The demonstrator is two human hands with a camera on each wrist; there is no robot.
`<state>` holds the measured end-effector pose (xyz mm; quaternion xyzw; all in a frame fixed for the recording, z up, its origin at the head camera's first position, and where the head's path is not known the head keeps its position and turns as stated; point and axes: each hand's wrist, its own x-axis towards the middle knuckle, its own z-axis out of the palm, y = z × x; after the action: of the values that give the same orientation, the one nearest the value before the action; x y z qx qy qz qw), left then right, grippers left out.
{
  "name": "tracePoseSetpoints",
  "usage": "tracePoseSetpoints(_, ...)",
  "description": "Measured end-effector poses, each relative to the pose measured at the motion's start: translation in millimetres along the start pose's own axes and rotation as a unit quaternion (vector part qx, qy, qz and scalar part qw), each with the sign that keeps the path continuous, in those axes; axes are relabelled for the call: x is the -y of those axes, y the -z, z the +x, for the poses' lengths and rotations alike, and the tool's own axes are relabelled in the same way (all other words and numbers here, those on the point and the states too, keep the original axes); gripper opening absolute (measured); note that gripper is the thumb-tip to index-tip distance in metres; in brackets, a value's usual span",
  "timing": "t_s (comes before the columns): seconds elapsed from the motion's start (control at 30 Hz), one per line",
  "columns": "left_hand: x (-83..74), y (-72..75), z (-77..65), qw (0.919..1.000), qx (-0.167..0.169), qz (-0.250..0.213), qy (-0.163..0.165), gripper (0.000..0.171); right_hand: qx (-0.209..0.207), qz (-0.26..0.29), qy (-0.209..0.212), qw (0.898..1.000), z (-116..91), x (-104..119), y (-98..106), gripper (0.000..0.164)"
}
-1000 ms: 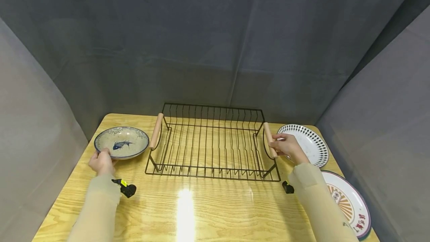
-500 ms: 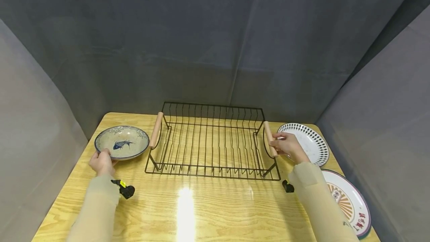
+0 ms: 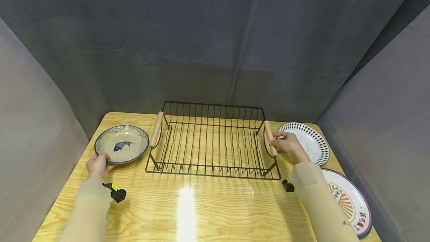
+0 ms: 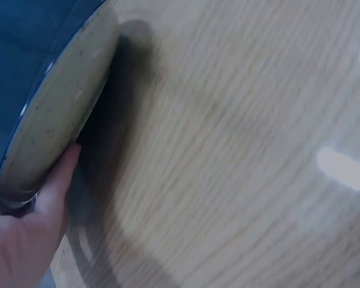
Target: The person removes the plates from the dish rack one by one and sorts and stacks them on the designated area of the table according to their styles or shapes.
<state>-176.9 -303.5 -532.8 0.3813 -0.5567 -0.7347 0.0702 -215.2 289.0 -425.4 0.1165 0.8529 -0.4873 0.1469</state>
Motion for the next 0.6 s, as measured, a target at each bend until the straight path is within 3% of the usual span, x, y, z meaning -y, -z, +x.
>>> tracePoseSetpoints(0.27, 6.1, 17.7, 15.9, 0.9971, 0.051, 0.050, 0.024, 0.025, -0.002, -0.001, 0.007, 1.000, 0, -2, 0, 0.052)
tracePoseSetpoints(0.47, -2.6, 18.4, -2.0, 0.9939, 0.068, 0.084, 0.018, 0.021, 0.001, 0.002, 0.010, 1.000, 1, -3, 0, 0.053)
tracePoseSetpoints(0.6, -6.9, 17.6, -10.7, 0.9932, 0.073, 0.086, 0.028, 0.040, -0.001, -0.001, 0.010, 1.000, -1, -2, 0, 0.053)
